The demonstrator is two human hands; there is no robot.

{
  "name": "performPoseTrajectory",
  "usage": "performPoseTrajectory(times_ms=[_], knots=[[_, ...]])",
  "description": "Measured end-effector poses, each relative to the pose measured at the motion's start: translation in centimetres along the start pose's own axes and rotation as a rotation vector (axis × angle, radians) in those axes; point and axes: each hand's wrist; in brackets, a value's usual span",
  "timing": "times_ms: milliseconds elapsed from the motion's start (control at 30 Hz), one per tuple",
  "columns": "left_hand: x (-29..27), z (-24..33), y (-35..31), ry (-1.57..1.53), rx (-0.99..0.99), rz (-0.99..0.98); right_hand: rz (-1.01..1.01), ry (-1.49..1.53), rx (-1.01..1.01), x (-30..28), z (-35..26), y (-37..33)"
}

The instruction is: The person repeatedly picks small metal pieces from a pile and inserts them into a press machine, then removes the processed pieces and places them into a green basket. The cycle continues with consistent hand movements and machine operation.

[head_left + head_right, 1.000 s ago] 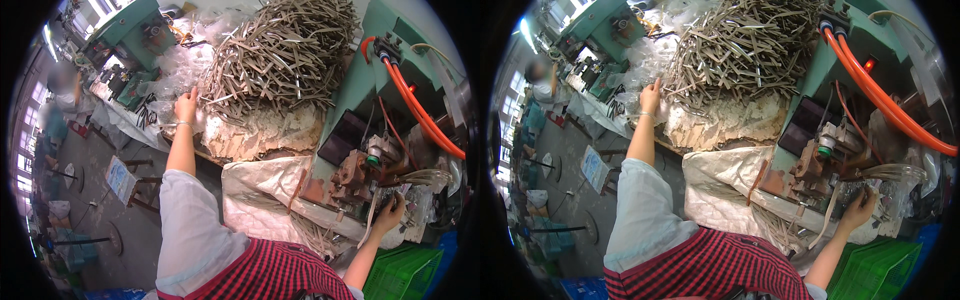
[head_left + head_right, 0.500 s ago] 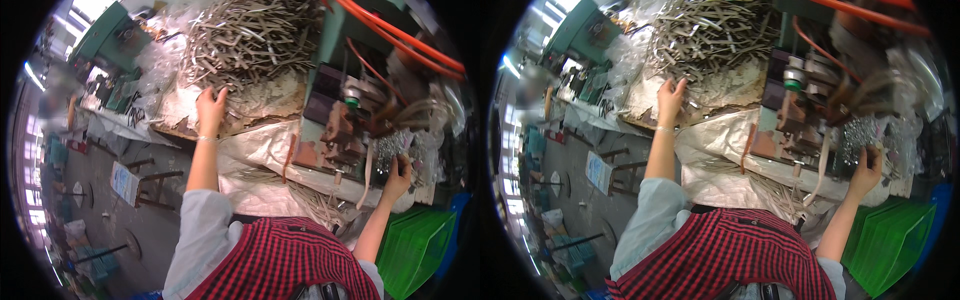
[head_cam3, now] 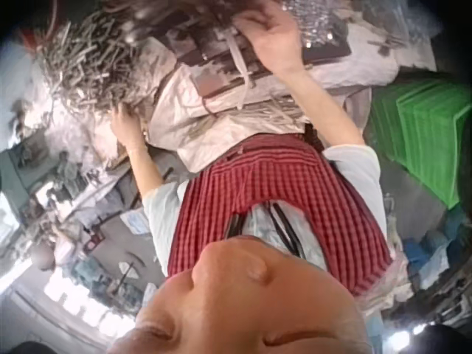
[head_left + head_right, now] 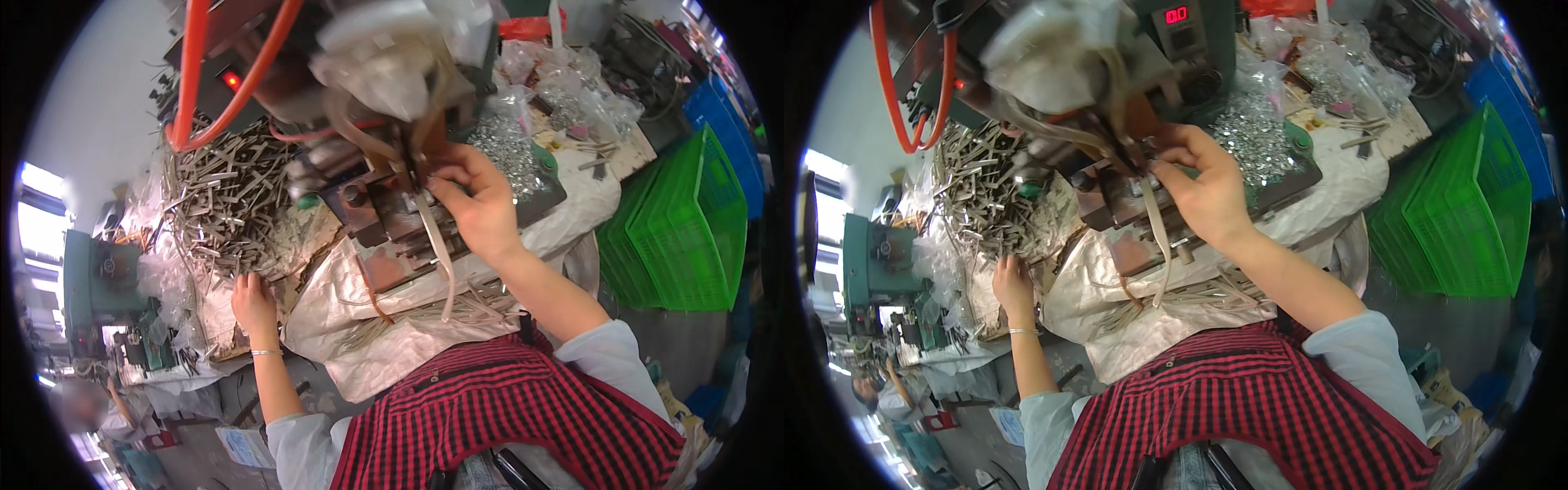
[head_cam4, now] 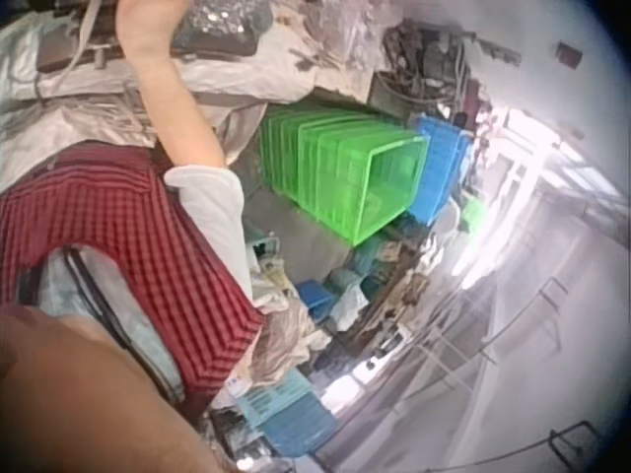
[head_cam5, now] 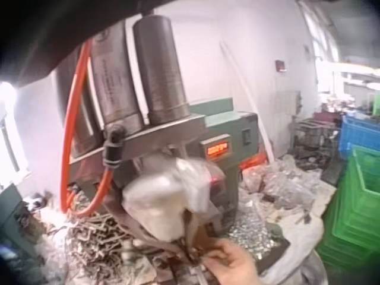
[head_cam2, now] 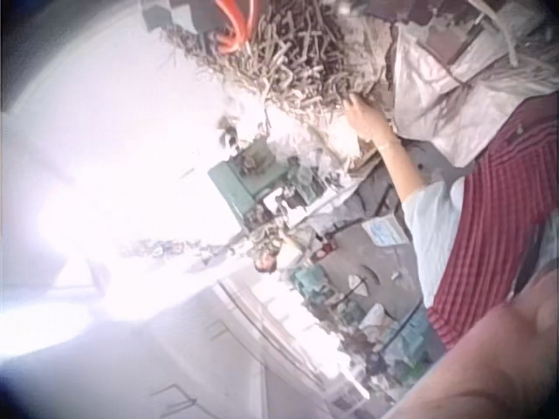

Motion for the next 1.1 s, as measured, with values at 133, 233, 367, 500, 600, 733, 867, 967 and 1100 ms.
performPoseTrajectory(times_ms=[133, 233, 367, 500, 600, 733, 867, 967, 1100], knots=[[-4.7, 5.4, 5.3, -0.264, -0.081, 0.337, -0.027, 0.222, 0.168, 1.1, -1.9, 0.3], [-9.0, 10.3, 6.1, -1.207, -0.432, 0.302, 0.002, 0.235, 0.235, 1.8, -2.7, -0.5], [-17.3, 18.8, 3.4, -1.69, -0.377, -0.074, -0.116, -0.085, 0.052, 0.5, -4.6, -2.1], [-19.9, 23.0, 2.6, -1.983, -0.143, -0.96, -0.007, -0.996, -0.328, -6.5, -3.3, -1.3], [-19.2, 26.0, 3.9, -2.049, -0.328, -1.184, 0.171, -1.239, -0.094, -12.1, -1.8, -4.0], [-17.6, 27.7, 4.4, -2.181, -0.565, -1.163, 0.234, -1.255, -0.209, -12.3, 2.0, -3.2], [-17.2, 27.8, 3.5, -2.244, -0.642, -1.041, 0.142, -1.268, -0.296, -12.2, 3.2, 0.0], [-15.8, 28.3, 3.0, -2.25, -0.478, -1.016, 0.125, -1.028, -0.245, -13.2, 2.6, 1.7], [-17.1, 28.5, 3.2, -2.285, -0.54, -1.083, -0.024, -1.176, -0.32, -14.0, 2.5, 0.8]])
Point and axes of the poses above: each hand's wrist, its own y-axis towards the middle knuckle, its own x-axis out of the palm, z = x × y, and after that the axes turned 6 degrees about y, right-handed
